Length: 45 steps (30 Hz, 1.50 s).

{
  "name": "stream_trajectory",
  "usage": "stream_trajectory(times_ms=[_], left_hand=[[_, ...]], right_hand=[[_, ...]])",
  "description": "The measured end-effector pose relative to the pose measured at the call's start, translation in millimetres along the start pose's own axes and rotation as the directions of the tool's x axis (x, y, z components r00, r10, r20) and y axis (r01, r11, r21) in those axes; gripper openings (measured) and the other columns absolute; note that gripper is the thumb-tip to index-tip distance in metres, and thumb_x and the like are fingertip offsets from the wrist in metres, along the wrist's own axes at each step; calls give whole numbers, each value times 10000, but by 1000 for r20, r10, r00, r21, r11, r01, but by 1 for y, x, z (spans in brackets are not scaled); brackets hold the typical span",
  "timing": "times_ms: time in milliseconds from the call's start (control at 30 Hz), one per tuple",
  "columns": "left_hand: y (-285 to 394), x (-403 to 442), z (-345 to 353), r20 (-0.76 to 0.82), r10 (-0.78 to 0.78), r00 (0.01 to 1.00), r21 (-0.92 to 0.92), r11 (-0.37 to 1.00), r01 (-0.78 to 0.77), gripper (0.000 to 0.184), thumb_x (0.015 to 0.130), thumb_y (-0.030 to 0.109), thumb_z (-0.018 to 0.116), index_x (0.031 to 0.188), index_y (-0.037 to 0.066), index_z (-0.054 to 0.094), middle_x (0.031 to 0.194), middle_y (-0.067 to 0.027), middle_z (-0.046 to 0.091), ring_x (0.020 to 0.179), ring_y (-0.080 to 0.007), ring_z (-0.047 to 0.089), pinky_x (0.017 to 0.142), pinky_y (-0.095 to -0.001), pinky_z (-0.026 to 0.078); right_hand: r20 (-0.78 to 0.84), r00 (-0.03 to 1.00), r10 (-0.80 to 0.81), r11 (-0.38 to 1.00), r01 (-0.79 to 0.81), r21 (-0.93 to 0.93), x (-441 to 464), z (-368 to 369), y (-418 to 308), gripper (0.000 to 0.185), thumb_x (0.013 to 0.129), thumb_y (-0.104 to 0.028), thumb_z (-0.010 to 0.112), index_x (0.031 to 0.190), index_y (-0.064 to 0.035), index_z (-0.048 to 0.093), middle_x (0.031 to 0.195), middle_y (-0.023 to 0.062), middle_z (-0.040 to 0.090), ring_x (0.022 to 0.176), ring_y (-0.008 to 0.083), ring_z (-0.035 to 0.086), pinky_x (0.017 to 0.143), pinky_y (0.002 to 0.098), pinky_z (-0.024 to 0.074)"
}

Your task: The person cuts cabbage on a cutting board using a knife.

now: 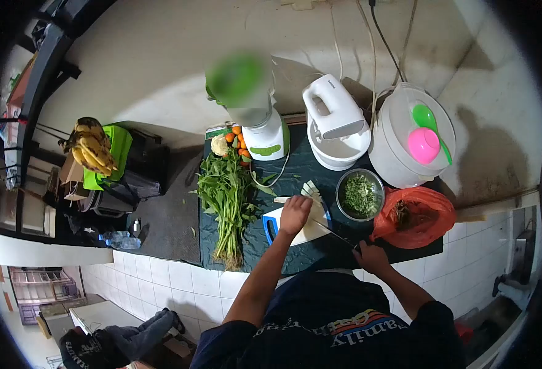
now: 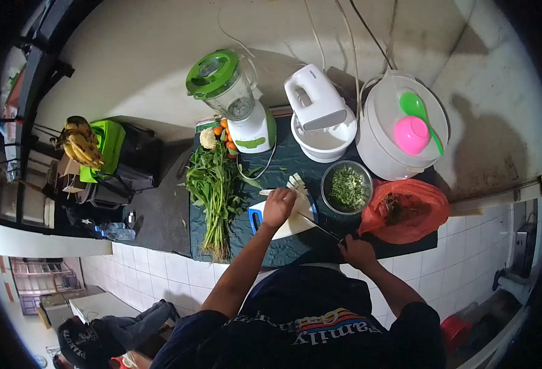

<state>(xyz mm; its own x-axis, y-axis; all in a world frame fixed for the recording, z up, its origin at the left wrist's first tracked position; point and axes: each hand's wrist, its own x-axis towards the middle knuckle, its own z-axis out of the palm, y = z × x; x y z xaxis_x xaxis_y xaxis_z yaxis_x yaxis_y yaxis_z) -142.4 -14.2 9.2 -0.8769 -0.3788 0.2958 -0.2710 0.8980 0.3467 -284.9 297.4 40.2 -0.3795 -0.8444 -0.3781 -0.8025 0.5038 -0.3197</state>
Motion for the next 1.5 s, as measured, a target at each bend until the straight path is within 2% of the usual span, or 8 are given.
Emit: stream_trajectory(times_ms=[133, 400, 800, 900, 967, 1167, 1367, 1500], left_hand=[[9, -25, -13, -132, -550, 825, -448, 775, 445, 217, 923, 89, 668, 1136, 60, 703, 925, -154, 685, 763, -339, 665, 733, -435, 547], [8, -106, -32, -59, -753, 655, -459, 603, 652, 221, 885, 78, 724, 1096, 67, 785, 968, -145, 686, 780, -259, 661, 744, -358, 544], [13, -50, -8, -38, -481, 876, -422, 802, 423, 270, 887, 63, 704, 1153, 51, 746, 1018, -143, 628, 910, -301, 653, 802, -392, 544], [-1, -50, 8, -37, -299, 954, -340, 901, 270, 308, 883, 79, 720, 1189, 55, 734, 1068, -149, 638, 953, -314, 650, 803, -391, 554], [3, -52, 2, 68, -310, 948, -366, 877, 313, 347, 875, 126, 718, 1218, 74, 717, 1122, -157, 648, 1023, -357, 633, 881, -447, 544], [-11, -41, 23, 36, -392, 919, -208, 897, 390, 302, 920, 183, 660, 1199, 80, 712, 1307, -138, 637, 1180, -358, 585, 986, -481, 481], [-30, -21, 25, -187, -316, 930, -173, 943, 285, 275, 947, 108, 608, 1197, 51, 709, 1249, -168, 682, 1128, -399, 622, 1001, -488, 487], [-33, -27, 10, 159, -350, 923, -376, 843, 384, 211, 937, 165, 647, 1085, 50, 744, 1095, -182, 697, 1020, -389, 666, 902, -458, 536]], right_hand=[[-51, 997, -57, 998, 57, 3, 13, 9, -1, 409, 1003, -438, 570, 1037, -31, 567, 680, 192, 665, 614, 396, 686, 574, 527, 551], [-290, 940, -180, 982, 155, -110, 64, -5, -53, 419, 1004, -426, 570, 1025, -10, 612, 671, 149, 687, 625, 352, 712, 588, 470, 574], [-304, 953, 3, 1000, 1, 12, 62, -7, -55, 379, 980, -398, 620, 938, -22, 600, 662, 164, 687, 608, 351, 710, 586, 467, 575], [-496, 848, -185, 969, 75, -235, 34, -4, -41, 379, 969, -410, 635, 931, -36, 596, 618, 136, 658, 586, 311, 707, 552, 434, 567], [-356, 934, -21, 973, -62, -220, 23, -5, -40, 371, 960, -412, 647, 923, -46, 599, 594, 110, 637, 571, 285, 703, 535, 407, 562], [-437, 897, -70, 975, -30, -218, 47, -2, -55, 376, 979, -403, 618, 968, -28, 609, 624, 129, 659, 573, 326, 694, 532, 435, 551], [-275, 954, 120, 993, -119, 23, 92, -16, -74, 384, 1003, -379, 592, 964, 2, 595, 757, 212, 713, 705, 358, 739, 596, 469, 588], [-305, 948, 88, 996, -85, 24, 80, -14, -71, 362, 1011, -367, 581, 938, -13, 582, 735, 197, 707, 677, 368, 731, 595, 473, 588]])
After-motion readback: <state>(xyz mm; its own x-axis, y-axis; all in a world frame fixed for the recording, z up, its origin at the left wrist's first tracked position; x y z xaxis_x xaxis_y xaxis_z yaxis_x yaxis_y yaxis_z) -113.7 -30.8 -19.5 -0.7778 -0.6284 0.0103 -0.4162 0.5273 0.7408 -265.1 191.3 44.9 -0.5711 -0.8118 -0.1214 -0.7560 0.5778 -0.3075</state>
